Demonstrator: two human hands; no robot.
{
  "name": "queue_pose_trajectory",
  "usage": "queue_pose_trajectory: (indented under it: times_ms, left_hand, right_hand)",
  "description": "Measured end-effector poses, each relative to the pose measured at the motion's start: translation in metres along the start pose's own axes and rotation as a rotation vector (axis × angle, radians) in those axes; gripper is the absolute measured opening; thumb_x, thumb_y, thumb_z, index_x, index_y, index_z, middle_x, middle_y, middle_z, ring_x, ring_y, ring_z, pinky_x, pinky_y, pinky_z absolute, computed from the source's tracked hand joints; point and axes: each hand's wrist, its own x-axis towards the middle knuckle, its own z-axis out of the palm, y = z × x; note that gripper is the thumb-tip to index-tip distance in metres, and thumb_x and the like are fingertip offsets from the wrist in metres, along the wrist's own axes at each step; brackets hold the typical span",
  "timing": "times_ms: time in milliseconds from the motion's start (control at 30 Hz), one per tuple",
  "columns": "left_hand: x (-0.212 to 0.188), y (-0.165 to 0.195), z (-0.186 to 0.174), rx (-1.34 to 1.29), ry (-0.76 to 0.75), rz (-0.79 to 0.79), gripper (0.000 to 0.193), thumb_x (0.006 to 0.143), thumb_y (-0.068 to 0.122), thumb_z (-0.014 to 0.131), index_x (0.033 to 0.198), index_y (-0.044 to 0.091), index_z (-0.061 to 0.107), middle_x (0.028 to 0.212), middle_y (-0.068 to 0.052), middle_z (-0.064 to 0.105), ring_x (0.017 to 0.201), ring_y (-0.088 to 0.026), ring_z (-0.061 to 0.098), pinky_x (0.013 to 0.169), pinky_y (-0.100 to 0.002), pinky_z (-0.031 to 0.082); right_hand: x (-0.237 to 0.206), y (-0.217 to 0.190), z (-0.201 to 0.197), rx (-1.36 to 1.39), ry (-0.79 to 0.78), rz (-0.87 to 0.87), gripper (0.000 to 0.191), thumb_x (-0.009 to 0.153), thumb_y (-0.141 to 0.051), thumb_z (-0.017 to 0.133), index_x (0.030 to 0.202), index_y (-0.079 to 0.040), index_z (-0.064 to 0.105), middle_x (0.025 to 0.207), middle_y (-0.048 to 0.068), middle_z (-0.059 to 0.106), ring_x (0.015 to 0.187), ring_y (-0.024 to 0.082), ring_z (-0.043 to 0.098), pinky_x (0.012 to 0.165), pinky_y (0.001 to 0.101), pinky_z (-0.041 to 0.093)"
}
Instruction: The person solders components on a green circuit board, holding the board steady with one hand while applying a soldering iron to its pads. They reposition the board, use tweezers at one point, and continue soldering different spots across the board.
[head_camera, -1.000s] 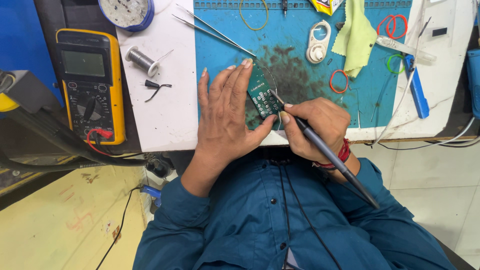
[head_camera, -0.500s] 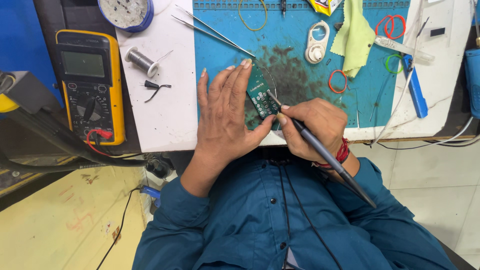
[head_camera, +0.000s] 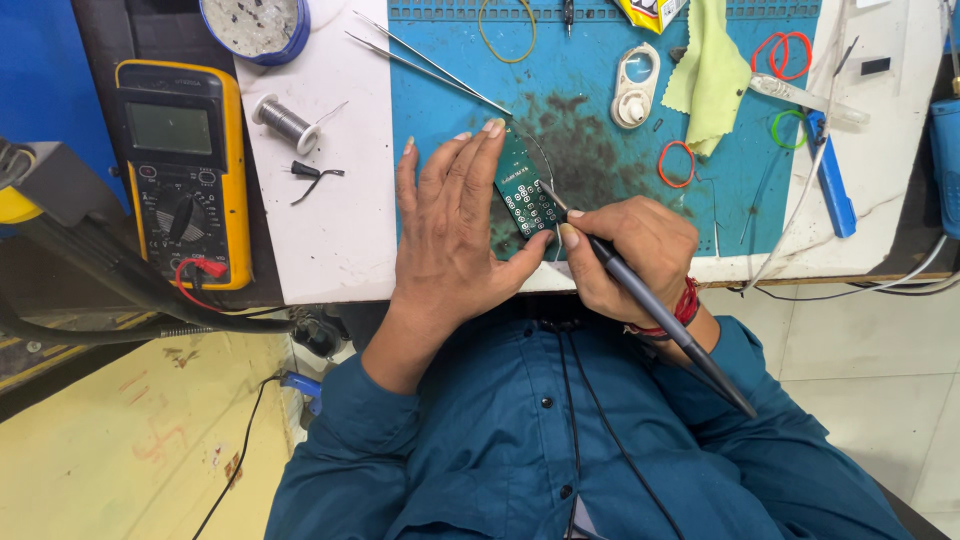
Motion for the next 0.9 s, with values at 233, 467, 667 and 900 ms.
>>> queue_pose_trajectory:
  times_ms: [233,467,667,900]
  left_hand:
    - [0.0005,-0.0008,0.0014,-0.008,0.011,0.004,0.104,0.080,0.045,0.085,0.158,0.004,0.030,0.158,-0.011,0.046,0.146,-0.031,0.041,0.129,-0.059,0.013]
    - [-0.0007,-0.0013,0.0011,-0.007,0.007,0.004,0.104,0.081,0.046,0.085,0.159,0.005,0.030,0.158,-0.010,0.046,0.146,-0.031,0.041,0.129,-0.059,0.013]
    - [0.0001,-0.0010,0.0014,0.000,0.004,0.001,0.104,0.080,0.045,0.085,0.158,0.004,0.031,0.157,-0.011,0.046,0.145,-0.031,0.042,0.128,-0.059,0.013]
    - [0.0004,-0.0014,0.0001,0.005,0.008,0.009,0.103,0.081,0.046,0.085,0.158,0.004,0.031,0.157,-0.011,0.046,0.146,-0.031,0.042,0.129,-0.058,0.014]
  right_hand:
    - [0.0000,0.0005,-0.0004,0.012,0.007,0.005,0.014,0.087,0.000,0.080,0.094,-0.002,0.068,0.085,0.012,0.073,0.072,0.027,0.070,0.065,0.0354,0.052]
    - [0.0019,-0.0001,-0.0021,0.026,-0.040,-0.023,0.015,0.085,0.000,0.081,0.095,-0.002,0.069,0.085,0.012,0.072,0.072,0.028,0.069,0.065,0.0360,0.052]
    - [0.0002,-0.0006,-0.0007,0.007,-0.010,0.011,0.016,0.086,0.000,0.081,0.097,-0.001,0.069,0.086,0.012,0.072,0.073,0.028,0.069,0.066,0.0358,0.053]
    - [0.0009,0.0016,-0.0004,0.037,-0.022,0.003,0.016,0.087,-0.001,0.081,0.098,-0.001,0.069,0.086,0.013,0.072,0.073,0.028,0.070,0.066,0.0360,0.052]
